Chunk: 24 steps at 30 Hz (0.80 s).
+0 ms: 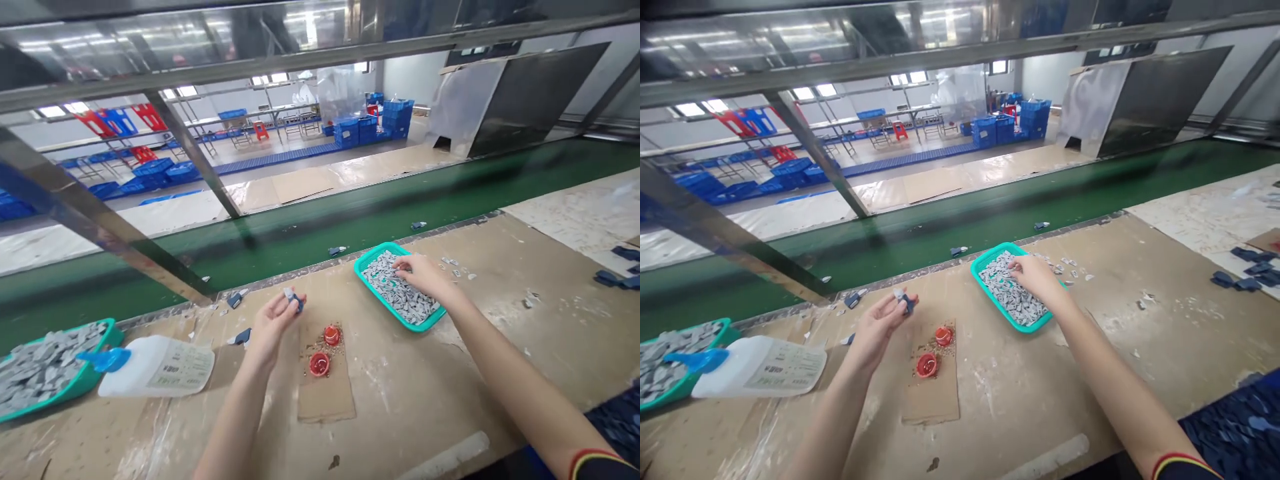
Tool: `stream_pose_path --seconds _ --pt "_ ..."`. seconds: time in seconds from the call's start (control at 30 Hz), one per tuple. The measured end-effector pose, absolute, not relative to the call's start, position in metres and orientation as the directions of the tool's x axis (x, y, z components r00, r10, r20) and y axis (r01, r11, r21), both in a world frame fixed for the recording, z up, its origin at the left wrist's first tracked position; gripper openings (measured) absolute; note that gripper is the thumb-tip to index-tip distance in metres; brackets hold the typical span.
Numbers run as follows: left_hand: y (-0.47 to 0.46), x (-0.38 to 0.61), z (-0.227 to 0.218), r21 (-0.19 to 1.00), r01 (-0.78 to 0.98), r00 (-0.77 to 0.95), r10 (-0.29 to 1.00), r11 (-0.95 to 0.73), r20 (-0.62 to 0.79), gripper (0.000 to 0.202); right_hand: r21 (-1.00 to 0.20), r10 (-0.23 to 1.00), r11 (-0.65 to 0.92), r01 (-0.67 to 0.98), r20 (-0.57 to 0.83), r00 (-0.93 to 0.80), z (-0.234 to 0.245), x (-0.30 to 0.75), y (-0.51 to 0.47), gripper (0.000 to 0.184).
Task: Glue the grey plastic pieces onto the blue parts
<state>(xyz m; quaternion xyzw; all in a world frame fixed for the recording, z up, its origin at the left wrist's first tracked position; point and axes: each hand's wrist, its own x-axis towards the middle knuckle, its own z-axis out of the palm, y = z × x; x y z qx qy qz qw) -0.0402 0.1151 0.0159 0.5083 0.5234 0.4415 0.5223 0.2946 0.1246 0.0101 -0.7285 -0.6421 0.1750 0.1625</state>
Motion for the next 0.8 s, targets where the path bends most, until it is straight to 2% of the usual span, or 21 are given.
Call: stream_pose_path --seconds 0.1,0.2,0.33,0.47,0.57,0.67,0.8 --pt "0.18 -0.045 0.008 0.939 0.345 0.014 1.0 -0.007 0.002 0.054 -0.419 0.993 -0.104 0.902 -0.102 0.068 0.004 0.279 0.149 0.016" --pt "0.234 -0.044 -0.002 0.822 0.568 -0.021 0.998 -0.042 0.066 0.045 -0.388 0.988 -0.134 0.912 -0.128 0.09 -0.003 0.262 0.161 0.011" --pt "0.274 -0.031 -0.009 0.648 0.752 0.037 0.989 -0.123 0.145 0.037 -0.333 0.98 -0.174 0.927 -0.149 0.13 -0.002 0.249 0.159 0.012" --pt "0.286 -0.003 -0.013 0.546 0.797 0.169 0.964 -0.257 0.207 0.036 -0.275 0.975 -0.184 0.944 -0.173 0.14 0.002 0.24 0.151 0.012" --pt "0.288 0.018 -0.016 0.525 0.786 0.266 0.946 -0.325 0.187 0.033 -0.216 0.973 -0.188 0.958 -0.171 0.153 0.0 0.232 0.145 0.021" --pt "0.284 0.032 -0.016 0.552 0.762 0.303 0.94 -0.338 0.158 0.03 -0.16 0.972 -0.203 0.966 -0.155 0.178 -0.005 0.223 0.138 0.032" --pt "0.25 0.034 -0.004 0.642 0.681 0.298 0.934 -0.352 0.196 0.026 -0.129 0.965 -0.232 0.964 -0.159 0.211 -0.007 0.221 0.134 0.034"
